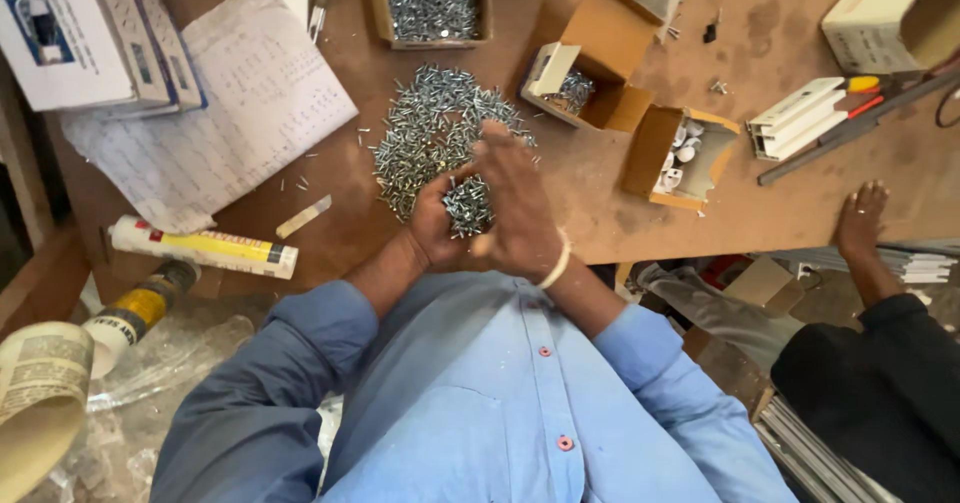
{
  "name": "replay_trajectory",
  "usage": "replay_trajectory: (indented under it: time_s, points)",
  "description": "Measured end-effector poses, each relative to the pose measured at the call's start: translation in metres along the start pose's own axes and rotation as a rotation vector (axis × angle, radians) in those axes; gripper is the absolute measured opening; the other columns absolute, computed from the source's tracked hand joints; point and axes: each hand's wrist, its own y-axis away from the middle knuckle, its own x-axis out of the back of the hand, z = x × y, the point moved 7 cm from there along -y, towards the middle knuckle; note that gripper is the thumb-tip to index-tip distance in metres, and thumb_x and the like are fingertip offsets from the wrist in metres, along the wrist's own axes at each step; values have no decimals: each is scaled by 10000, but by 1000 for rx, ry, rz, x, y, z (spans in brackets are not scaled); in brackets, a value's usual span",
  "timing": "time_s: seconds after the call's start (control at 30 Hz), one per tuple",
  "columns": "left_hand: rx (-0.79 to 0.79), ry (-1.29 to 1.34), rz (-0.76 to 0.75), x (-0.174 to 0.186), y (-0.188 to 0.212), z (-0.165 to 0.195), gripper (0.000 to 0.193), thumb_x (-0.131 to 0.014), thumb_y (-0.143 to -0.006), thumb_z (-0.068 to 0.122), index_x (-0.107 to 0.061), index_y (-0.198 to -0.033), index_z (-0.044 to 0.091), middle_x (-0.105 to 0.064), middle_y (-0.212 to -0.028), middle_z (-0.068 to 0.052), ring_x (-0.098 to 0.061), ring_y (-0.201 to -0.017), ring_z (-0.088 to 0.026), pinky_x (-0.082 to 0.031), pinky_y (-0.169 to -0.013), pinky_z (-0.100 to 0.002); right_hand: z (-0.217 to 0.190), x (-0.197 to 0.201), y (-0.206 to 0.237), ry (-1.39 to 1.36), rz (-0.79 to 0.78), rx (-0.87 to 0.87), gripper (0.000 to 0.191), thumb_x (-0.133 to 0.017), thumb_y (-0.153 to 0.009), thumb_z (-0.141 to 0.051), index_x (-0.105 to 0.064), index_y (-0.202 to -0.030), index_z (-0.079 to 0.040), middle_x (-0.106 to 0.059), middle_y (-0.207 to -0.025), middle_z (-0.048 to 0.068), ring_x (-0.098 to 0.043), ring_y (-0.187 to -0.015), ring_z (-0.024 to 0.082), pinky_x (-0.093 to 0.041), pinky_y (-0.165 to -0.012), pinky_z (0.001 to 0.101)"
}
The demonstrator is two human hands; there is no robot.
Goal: The person sorts a large pile of small metal fasteners on a workbench, picking them up by hand and placing them into small cardboard boxes. The person repeatedly scoops fasteners from the central pile and transfers them into the boxes, occasionally spreading the pile with both hands.
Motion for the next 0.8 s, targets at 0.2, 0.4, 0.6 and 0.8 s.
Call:
replay_trajectory:
  time_s: [0.2, 0.4, 0.6, 0.8]
  points:
    - [-108, 31, -234, -12, 0, -7, 725, -218, -1135, 522, -295, -1627, -4, -323, -1669, -214, -296, -1552, -327, -192, -1327, -462, -2, -42, 2, 259, -244, 28, 941, -352, -980, -723, -314, -1621, -36, -289, -1696, 192, -215, -1602, 361, -41, -1309, 539]
    - [-265, -69, -260, -18, 12, -10, 726, -268, -1057, 504, -175, -1652, 98, -182, -1718, -166, -236, -1580, -368, -153, -1311, -528, -3, -52, 6, 225, -233, 24, 871, -467, -958, -652, -382, -1589, -58, -348, -1669, 191, -310, -1575, 378, -75, -1325, 563]
    - [52, 204, -181, -34, 6, -14, 728, -278, -1061, 477, -211, -1627, 24, -226, -1711, -193, -227, -1576, -316, -164, -1293, -471, -16, -16, 8, 88, 42, 65, 745, -392, -1042, -622, -426, -1587, -115, -370, -1691, 170, -363, -1598, 366, -217, -1354, 546]
    - [129, 267, -349, -51, 9, 2, 574, -279, -1178, 298, -329, -1610, -76, -398, -1649, -267, -390, -1524, -376, -285, -1257, -479, 24, 20, 37, -150, 448, -263, 589, -408, -1126, -587, -531, -1493, -143, -520, -1594, 119, -509, -1475, 309, -389, -1272, 482]
